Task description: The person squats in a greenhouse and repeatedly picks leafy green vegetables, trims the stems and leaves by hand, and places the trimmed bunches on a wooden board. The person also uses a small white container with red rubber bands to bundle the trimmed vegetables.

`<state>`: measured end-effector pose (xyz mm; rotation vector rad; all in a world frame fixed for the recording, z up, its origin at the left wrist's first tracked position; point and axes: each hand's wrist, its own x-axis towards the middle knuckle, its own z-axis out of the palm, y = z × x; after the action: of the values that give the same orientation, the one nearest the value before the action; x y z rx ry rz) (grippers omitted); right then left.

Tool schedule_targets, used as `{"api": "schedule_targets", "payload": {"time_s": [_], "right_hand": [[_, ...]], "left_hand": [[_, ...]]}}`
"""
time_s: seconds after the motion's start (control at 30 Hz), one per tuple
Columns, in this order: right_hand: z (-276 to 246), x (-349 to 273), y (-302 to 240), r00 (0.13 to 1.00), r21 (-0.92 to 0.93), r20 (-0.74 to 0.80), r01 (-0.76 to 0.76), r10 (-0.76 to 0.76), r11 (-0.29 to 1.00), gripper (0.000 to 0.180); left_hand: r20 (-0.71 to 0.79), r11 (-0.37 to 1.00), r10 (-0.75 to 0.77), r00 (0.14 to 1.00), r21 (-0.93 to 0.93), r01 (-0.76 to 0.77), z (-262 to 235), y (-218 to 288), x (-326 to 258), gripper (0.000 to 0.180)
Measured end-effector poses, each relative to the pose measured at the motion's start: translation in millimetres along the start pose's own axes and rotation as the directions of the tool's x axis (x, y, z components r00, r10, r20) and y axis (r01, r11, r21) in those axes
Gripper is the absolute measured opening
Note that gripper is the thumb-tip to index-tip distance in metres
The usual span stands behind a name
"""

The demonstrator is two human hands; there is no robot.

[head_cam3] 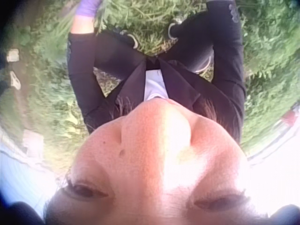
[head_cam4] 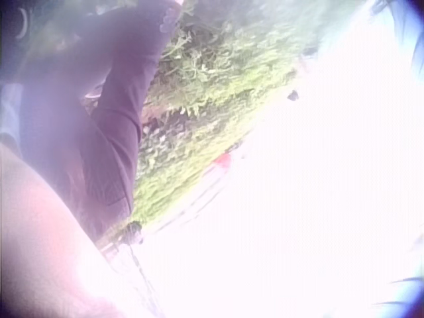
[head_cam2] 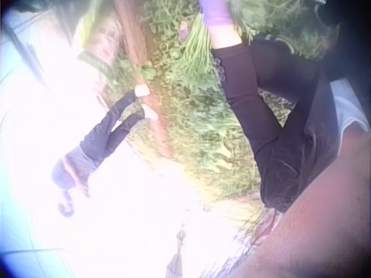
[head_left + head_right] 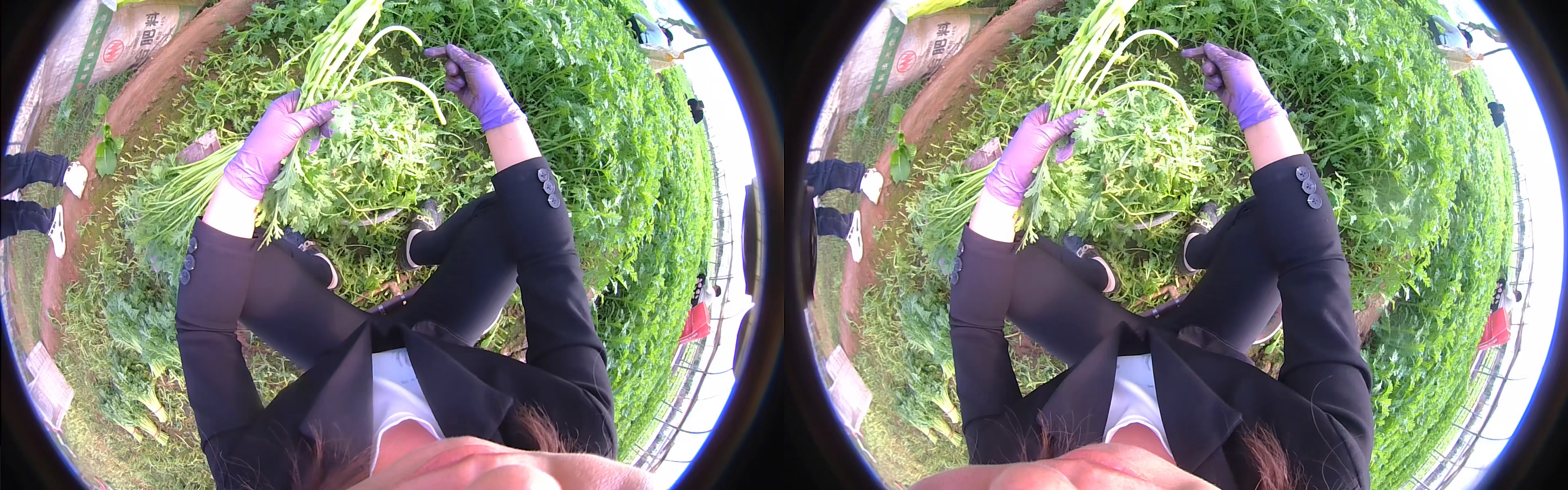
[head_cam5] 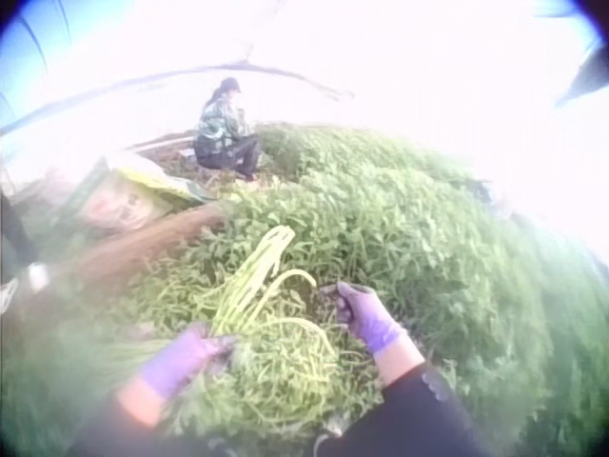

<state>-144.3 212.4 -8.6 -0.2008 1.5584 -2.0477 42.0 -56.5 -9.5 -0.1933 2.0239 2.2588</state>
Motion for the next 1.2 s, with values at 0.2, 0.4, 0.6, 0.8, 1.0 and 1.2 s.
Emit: {"api": "schedule_targets", "payload": {"time_s": [0.2,0.4,0.6,0.8,1.0,1.2], "right_hand": [[12.8,-29.6,-2.8,0.932,-0.607,-0.001,0.288,-0.363,0.74,0.052],[38.0,-25.6,3.3,0.988,-0.408,0.143,0.008,0.056,0.913,0.019],[-71.4,-31.9,7.2,0.953,-0.894,0.239,0.29,-0.184,0.34,0.061],[-207.4,-171.2,93.3,0.782,-0.786,-0.585,-0.484,-0.214,0.384,0.05],[-237.5,-379.3,281.5,0.315,-0.514,-0.698,-0.846,0.643,-0.144,0.042],[-199.8,-427.6,410.7,0.286,-0.18,-0.93,-0.904,0.233,0.388,0.052]], "left_hand": [[0.059,0.988,0.073,0.996,0.135,-0.08,8.6,-10.7,4.7,0.024],[0.211,0.978,-0.05,0.976,0.209,0.004,22.1,-20.2,13.1,0.028],[-0.008,0.923,0.047,0.999,0.382,-0.041,4.7,-26.0,14.4,0.029],[-0.056,0.852,0.058,0.997,0.522,-0.021,-15.3,-36.1,18.6,0.051],[-0.063,0.68,0.046,0.997,0.733,0.014,-38.9,-47.0,27.6,0.053],[0.299,-0.033,0.228,0.927,0.953,-0.3,4.0,-38.2,34.8,0.069]]}}
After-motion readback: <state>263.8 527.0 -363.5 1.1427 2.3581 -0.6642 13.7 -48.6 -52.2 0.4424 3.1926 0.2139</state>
